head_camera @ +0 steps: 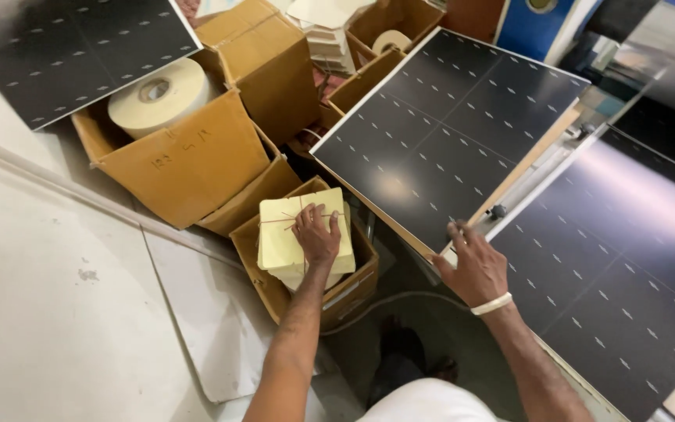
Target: The person stands at a printing machine and picks large dark printed sheets one at a time from a stack beside a cardboard box. They align each sheet by its edges with both hands and feed it onto the machine bed, repeating the cycle for successive sheets.
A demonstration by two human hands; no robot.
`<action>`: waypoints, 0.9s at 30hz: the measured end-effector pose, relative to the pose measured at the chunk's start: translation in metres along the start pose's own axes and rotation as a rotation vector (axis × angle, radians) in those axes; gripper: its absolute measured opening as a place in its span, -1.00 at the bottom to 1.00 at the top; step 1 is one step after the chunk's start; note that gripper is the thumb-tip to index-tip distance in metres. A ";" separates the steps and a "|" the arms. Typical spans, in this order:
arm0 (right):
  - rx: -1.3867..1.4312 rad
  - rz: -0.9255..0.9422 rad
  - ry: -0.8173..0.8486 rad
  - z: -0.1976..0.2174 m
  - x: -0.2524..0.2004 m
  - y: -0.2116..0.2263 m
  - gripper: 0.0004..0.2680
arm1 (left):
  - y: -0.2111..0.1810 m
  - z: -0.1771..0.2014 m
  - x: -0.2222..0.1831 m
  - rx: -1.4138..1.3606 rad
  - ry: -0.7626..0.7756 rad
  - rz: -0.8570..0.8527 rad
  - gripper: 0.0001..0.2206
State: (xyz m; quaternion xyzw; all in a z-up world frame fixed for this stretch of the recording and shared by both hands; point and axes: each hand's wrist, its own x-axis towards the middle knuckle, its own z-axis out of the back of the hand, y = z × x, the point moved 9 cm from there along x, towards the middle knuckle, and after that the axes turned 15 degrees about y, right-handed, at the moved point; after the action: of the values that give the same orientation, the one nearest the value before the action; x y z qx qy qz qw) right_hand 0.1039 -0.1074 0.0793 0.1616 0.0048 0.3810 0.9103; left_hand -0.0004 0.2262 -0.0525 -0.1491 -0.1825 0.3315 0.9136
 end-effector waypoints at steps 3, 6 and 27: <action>-0.062 -0.034 0.189 -0.023 0.018 0.005 -0.56 | -0.001 0.002 0.000 0.006 0.001 0.006 -0.61; -0.100 -0.132 0.391 -0.067 0.025 -0.019 -0.61 | 0.000 0.000 0.000 0.002 0.010 0.007 -0.61; 0.405 -0.103 -0.502 -0.015 -0.092 -0.075 -0.81 | 0.008 -0.013 0.002 0.014 0.096 0.012 -0.56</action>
State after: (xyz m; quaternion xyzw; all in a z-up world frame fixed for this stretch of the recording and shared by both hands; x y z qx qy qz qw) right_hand 0.0892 -0.2165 0.0325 0.4279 -0.1358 0.2738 0.8506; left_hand 0.0020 0.2314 -0.0672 -0.1594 -0.1350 0.3305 0.9204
